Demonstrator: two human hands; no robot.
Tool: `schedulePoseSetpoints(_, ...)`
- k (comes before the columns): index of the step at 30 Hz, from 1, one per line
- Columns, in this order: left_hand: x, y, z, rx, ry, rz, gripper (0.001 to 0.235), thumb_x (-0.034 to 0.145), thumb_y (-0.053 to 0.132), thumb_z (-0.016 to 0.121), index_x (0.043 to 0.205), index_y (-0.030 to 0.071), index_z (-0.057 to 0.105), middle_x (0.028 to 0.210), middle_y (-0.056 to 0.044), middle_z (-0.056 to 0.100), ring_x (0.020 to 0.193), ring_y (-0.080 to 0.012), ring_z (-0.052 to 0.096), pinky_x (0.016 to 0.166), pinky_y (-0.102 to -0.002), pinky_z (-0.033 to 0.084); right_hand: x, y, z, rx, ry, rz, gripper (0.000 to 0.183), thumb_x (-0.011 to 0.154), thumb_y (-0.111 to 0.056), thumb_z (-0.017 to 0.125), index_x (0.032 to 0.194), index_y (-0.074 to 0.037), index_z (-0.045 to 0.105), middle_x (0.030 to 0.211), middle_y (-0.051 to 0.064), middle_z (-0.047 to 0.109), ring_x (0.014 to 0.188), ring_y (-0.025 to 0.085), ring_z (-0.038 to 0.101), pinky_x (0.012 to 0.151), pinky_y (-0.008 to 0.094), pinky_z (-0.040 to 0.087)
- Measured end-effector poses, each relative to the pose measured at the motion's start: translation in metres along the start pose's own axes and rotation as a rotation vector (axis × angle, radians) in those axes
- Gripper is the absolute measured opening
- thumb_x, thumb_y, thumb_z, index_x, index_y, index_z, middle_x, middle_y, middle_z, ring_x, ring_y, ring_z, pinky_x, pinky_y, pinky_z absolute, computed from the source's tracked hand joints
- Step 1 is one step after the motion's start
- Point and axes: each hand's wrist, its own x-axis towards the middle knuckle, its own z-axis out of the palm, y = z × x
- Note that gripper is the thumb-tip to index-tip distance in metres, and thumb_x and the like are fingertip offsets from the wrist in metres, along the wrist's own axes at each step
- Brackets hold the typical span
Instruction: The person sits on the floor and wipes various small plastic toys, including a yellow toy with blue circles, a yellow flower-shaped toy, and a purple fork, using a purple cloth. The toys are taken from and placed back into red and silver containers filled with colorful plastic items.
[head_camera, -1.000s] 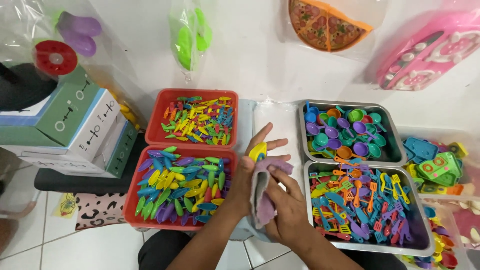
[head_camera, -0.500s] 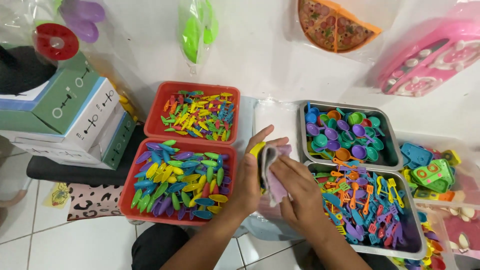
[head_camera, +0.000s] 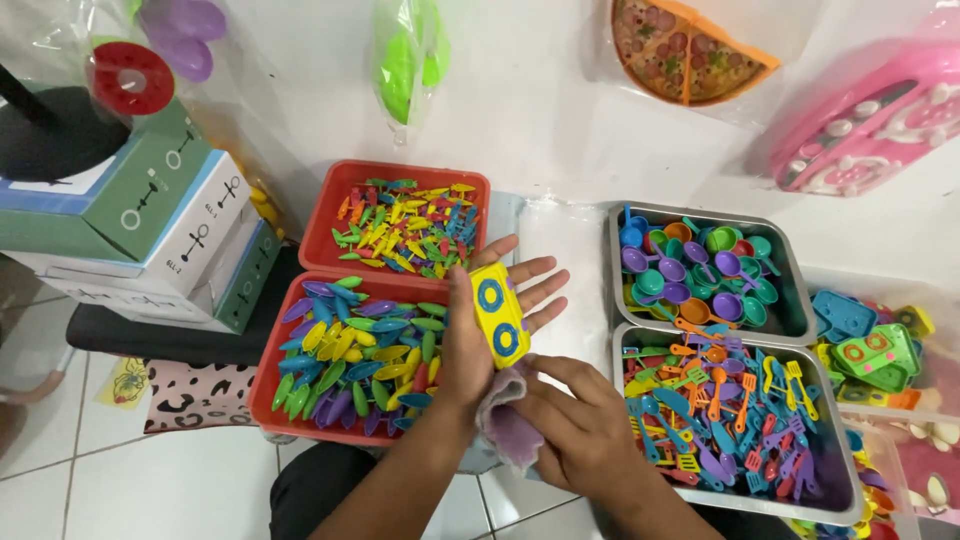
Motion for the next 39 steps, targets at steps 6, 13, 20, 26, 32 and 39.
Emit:
schedulePoseSetpoints(6, -0.004, 0.008, 0.024, 0.021, 0.198, 0.031, 0.075, 0.096, 0.064, 0.034, 0.147, 0.010, 0.042, 0.131, -0.024, 0.057, 0.124, -0.0395, 0.061, 0.101, -0.049, 0.049, -0.017, 0.003, -0.002, 0.116, 0.258, 0.251, 0.024, 0.073, 0.002, 0.060, 0.096, 0.004, 0.066, 0.096, 0.016, 0.074, 0.081, 0.028, 0.071, 0.075, 0.034, 0.059)
schedulePoseSetpoints(13, -0.001, 0.000, 0.024, 0.185, 0.180, 0.021, 0.080, 0.094, 0.065, 0.032, 0.151, 0.010, 0.036, 0.134, -0.023, 0.055, 0.126, -0.0352, 0.059, 0.093, -0.046, 0.055, -0.007, 0.006, -0.001, 0.033, 0.205, 0.379, 0.052, 0.065, 0.006, 0.055, 0.116, 0.005, 0.065, 0.112, 0.019, 0.072, 0.091, 0.029, 0.071, 0.082, 0.034, 0.057)
schedulePoseSetpoints(20, -0.006, -0.007, 0.024, 0.179, 0.125, -0.046, 0.083, 0.095, 0.066, 0.028, 0.154, 0.008, 0.033, 0.136, -0.026, 0.054, 0.129, -0.0362, 0.056, 0.102, -0.047, 0.050, 0.001, 0.005, 0.008, 0.058, 0.012, 0.278, 0.062, 0.067, 0.005, 0.059, 0.128, -0.002, 0.066, 0.135, 0.019, 0.058, 0.117, 0.032, 0.057, 0.097, 0.041, 0.050)
schedulePoseSetpoints(26, -0.003, 0.003, 0.027, 0.235, 0.093, -0.018, 0.084, 0.094, 0.067, 0.028, 0.152, 0.007, 0.036, 0.139, -0.026, 0.053, 0.133, -0.0388, 0.054, 0.102, -0.049, 0.049, -0.001, 0.006, 0.003, 0.089, 0.001, 0.222, 0.056, 0.064, 0.002, 0.063, 0.119, -0.006, 0.072, 0.130, 0.016, 0.061, 0.120, 0.033, 0.057, 0.103, 0.045, 0.048)
schedulePoseSetpoints(32, -0.012, -0.006, 0.030, 0.324, 0.007, -0.009, 0.070, 0.101, 0.055, 0.034, 0.153, 0.009, 0.031, 0.139, -0.024, 0.052, 0.133, -0.0342, 0.054, 0.107, -0.046, 0.049, -0.007, 0.012, 0.007, 0.061, 0.050, 0.256, 0.052, 0.066, 0.001, 0.063, 0.117, -0.001, 0.069, 0.124, 0.018, 0.061, 0.105, 0.031, 0.058, 0.091, 0.039, 0.051)
schedulePoseSetpoints(39, -0.012, -0.004, 0.027, 0.193, -0.077, -0.032, 0.078, 0.102, 0.059, 0.031, 0.160, 0.008, 0.022, 0.153, -0.032, 0.041, 0.144, -0.0403, 0.043, 0.116, -0.048, 0.041, 0.001, 0.006, 0.005, -0.022, 0.099, 0.282, 0.062, 0.066, 0.000, 0.062, 0.127, -0.002, 0.069, 0.119, 0.017, 0.063, 0.100, 0.028, 0.059, 0.087, 0.037, 0.049)
